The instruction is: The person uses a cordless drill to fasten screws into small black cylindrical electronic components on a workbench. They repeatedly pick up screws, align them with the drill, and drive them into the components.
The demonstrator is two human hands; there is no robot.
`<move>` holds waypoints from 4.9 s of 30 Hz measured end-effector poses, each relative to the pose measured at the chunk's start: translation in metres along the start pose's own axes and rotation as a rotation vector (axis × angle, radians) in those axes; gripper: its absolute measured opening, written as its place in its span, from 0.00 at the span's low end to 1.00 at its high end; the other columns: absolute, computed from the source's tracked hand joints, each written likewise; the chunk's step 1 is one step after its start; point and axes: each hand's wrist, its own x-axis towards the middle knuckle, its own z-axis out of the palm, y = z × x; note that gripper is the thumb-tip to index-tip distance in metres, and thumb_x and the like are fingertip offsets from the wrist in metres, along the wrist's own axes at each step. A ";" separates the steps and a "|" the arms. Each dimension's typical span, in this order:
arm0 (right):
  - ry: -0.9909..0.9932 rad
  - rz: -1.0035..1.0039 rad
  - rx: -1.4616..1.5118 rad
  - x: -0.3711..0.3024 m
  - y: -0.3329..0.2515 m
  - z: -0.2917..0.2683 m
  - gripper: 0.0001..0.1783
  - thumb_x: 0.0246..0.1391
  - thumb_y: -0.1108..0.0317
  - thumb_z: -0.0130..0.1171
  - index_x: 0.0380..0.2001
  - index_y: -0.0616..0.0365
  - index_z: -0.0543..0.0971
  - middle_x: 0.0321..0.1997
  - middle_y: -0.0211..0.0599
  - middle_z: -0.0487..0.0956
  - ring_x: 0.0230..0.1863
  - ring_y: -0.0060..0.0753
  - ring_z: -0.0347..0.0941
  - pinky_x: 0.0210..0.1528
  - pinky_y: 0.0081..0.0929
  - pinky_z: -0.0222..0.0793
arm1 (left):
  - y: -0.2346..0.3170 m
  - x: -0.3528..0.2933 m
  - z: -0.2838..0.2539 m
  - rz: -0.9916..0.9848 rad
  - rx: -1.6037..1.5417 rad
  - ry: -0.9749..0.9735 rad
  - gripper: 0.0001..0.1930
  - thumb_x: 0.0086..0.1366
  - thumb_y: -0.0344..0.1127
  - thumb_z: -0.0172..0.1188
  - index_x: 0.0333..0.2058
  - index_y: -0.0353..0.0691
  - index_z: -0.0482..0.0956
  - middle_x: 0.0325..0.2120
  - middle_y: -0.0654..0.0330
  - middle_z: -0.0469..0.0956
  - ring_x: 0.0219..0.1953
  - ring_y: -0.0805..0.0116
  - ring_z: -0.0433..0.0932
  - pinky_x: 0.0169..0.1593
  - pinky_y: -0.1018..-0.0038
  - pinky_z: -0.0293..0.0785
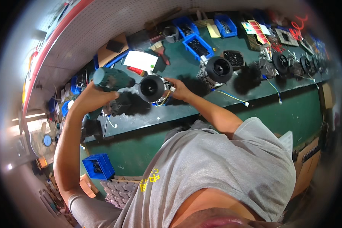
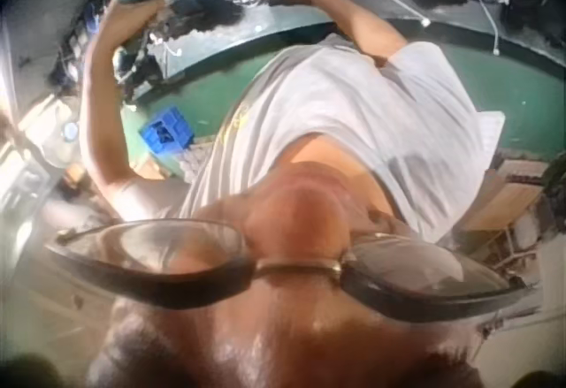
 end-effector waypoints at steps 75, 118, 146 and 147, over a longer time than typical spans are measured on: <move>-0.351 -0.251 -0.116 0.012 -0.045 -0.325 0.20 0.51 0.80 0.56 0.46 0.57 0.86 0.42 0.42 0.82 0.47 0.35 0.77 0.50 0.28 0.72 | 0.246 0.079 0.113 0.011 0.003 0.017 0.19 0.60 0.48 0.70 0.39 0.37 0.82 0.23 0.67 0.76 0.28 0.77 0.72 0.33 0.75 0.70; -0.305 0.169 0.068 0.001 -0.007 -0.308 0.20 0.51 0.69 0.69 0.48 0.59 0.83 0.31 0.30 0.82 0.33 0.19 0.75 0.38 0.21 0.71 | 0.285 0.099 0.139 0.104 0.086 -0.109 0.23 0.59 0.35 0.71 0.52 0.36 0.79 0.42 0.58 0.82 0.44 0.70 0.77 0.52 0.71 0.74; 0.306 0.409 0.788 -0.158 -0.117 -0.263 0.13 0.61 0.78 0.56 0.49 0.63 0.73 0.43 0.50 0.83 0.38 0.34 0.82 0.36 0.25 0.82 | 0.077 -0.066 0.258 0.281 -0.924 0.271 0.15 0.64 0.37 0.69 0.44 0.34 0.80 0.29 0.62 0.78 0.29 0.73 0.75 0.35 0.74 0.73; 0.249 0.427 0.797 -0.163 -0.119 -0.251 0.12 0.61 0.78 0.56 0.48 0.63 0.74 0.43 0.48 0.83 0.37 0.31 0.82 0.35 0.24 0.82 | 0.069 -0.072 0.265 0.266 -0.954 0.260 0.14 0.64 0.36 0.69 0.43 0.34 0.80 0.29 0.62 0.78 0.29 0.73 0.75 0.35 0.74 0.73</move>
